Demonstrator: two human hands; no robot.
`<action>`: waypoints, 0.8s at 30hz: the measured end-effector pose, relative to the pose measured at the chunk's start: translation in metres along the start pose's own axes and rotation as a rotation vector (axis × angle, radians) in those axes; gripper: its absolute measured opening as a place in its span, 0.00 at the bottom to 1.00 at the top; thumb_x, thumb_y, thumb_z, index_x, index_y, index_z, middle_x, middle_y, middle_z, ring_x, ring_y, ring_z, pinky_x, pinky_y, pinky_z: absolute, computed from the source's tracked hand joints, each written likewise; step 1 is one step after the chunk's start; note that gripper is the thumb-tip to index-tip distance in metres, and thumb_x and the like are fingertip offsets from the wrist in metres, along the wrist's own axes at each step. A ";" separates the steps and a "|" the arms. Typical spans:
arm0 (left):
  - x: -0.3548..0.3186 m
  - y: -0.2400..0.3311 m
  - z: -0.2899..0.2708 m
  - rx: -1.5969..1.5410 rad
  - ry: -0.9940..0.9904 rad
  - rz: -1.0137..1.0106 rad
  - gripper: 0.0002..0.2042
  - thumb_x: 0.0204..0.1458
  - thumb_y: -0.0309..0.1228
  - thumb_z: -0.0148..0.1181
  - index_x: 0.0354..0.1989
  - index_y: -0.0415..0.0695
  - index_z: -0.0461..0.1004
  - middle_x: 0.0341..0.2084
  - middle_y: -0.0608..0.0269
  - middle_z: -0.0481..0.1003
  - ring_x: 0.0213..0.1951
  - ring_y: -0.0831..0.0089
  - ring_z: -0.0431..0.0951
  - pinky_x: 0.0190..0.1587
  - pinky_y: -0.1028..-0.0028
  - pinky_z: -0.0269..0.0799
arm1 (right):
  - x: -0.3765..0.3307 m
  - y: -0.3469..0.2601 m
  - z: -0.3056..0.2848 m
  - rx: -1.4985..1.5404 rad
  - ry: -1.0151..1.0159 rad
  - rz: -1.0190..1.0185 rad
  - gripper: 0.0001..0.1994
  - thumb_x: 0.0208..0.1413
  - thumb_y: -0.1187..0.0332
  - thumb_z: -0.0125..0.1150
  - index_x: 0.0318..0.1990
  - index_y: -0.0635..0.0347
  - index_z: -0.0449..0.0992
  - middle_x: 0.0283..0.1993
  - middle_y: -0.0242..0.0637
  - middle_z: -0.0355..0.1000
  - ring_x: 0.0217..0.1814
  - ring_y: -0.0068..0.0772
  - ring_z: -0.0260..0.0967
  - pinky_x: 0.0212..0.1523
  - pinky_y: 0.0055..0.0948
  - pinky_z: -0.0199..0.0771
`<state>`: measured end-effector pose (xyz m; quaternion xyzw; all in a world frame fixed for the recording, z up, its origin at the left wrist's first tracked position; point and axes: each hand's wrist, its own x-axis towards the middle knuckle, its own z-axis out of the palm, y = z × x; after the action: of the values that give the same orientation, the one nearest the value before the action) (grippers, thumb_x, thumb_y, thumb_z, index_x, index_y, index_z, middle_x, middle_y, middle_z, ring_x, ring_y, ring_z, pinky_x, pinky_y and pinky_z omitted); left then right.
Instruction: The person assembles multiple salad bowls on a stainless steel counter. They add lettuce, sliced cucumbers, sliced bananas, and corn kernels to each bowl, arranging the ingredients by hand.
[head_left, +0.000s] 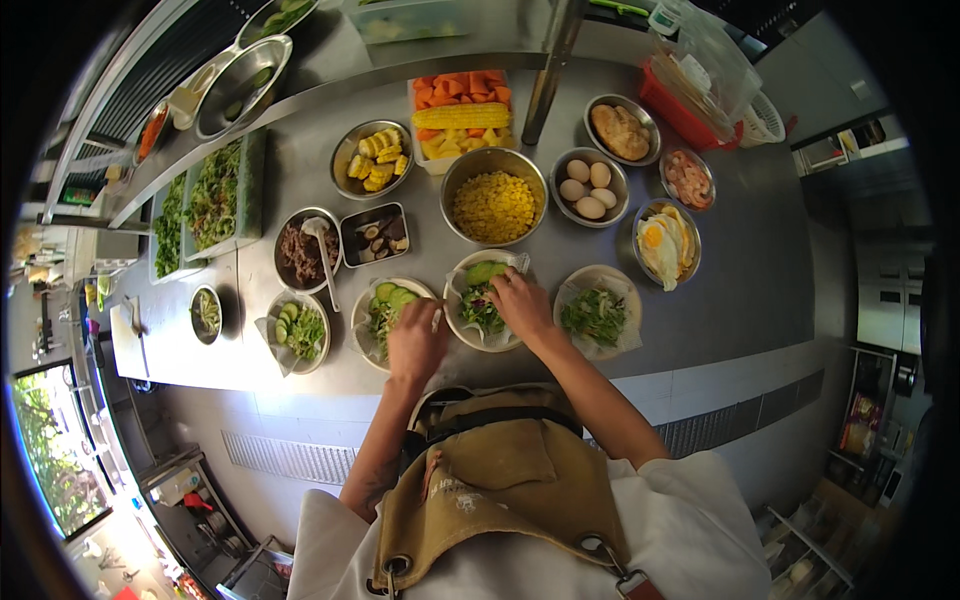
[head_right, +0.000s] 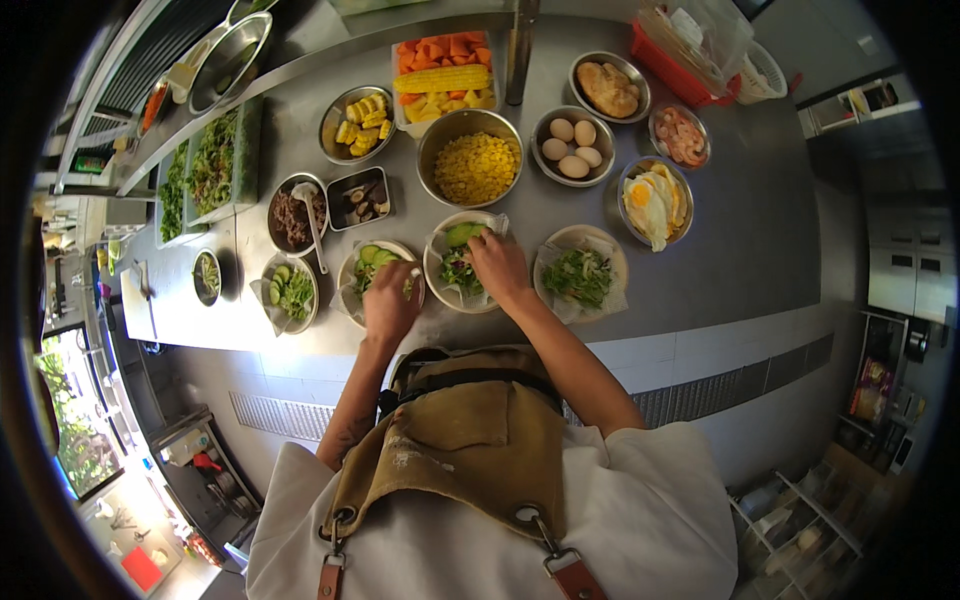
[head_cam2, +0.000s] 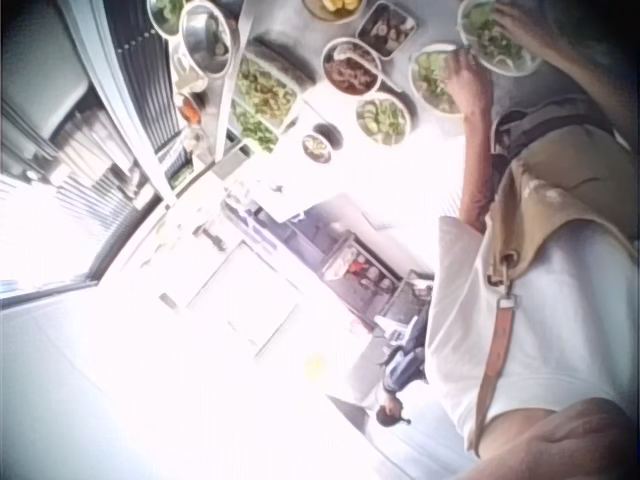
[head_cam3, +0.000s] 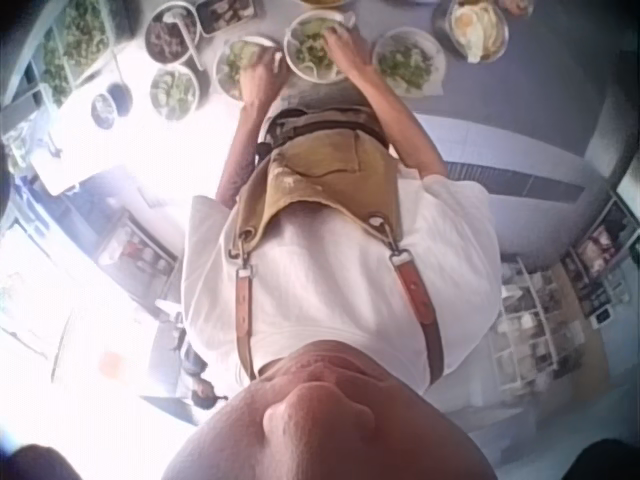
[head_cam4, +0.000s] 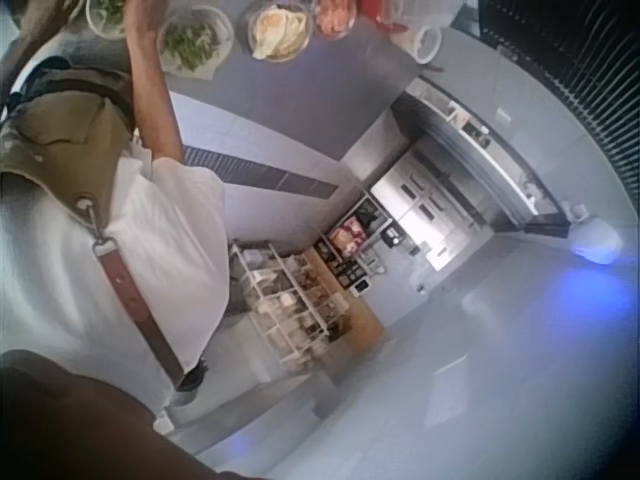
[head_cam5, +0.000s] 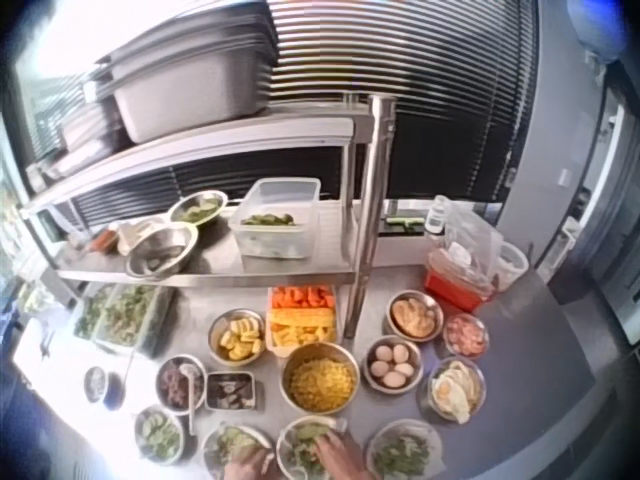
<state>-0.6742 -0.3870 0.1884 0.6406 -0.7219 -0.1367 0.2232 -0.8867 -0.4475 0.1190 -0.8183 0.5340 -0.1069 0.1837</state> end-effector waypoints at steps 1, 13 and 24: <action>-0.004 0.007 0.006 0.007 -0.097 0.039 0.12 0.56 0.28 0.64 0.49 0.44 0.82 0.45 0.57 0.80 0.47 0.58 0.81 0.48 0.62 0.79 | 0.000 -0.001 0.002 0.024 0.021 -0.002 0.11 0.62 0.66 0.66 0.50 0.58 0.80 0.53 0.42 0.76 0.37 0.45 0.80 0.35 0.42 0.84; -0.041 0.005 0.048 0.207 -0.274 0.186 0.19 0.54 0.40 0.66 0.54 0.50 0.78 0.55 0.58 0.76 0.59 0.57 0.74 0.58 0.53 0.71 | -0.022 -0.015 -0.034 0.170 0.120 -0.045 0.08 0.60 0.69 0.65 0.44 0.61 0.83 0.43 0.41 0.78 0.46 0.45 0.78 0.45 0.46 0.80; 0.006 -0.039 -0.077 -0.323 0.099 0.084 0.06 0.58 0.28 0.62 0.43 0.47 0.80 0.32 0.58 0.76 0.34 0.55 0.80 0.35 0.61 0.79 | 0.197 -0.154 -0.224 0.444 0.431 -0.413 0.05 0.62 0.73 0.66 0.41 0.65 0.83 0.35 0.44 0.80 0.33 0.36 0.79 0.33 0.32 0.77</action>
<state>-0.6026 -0.3918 0.2364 0.5716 -0.7047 -0.2100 0.3640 -0.7608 -0.6136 0.3825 -0.8077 0.3480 -0.4248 0.2145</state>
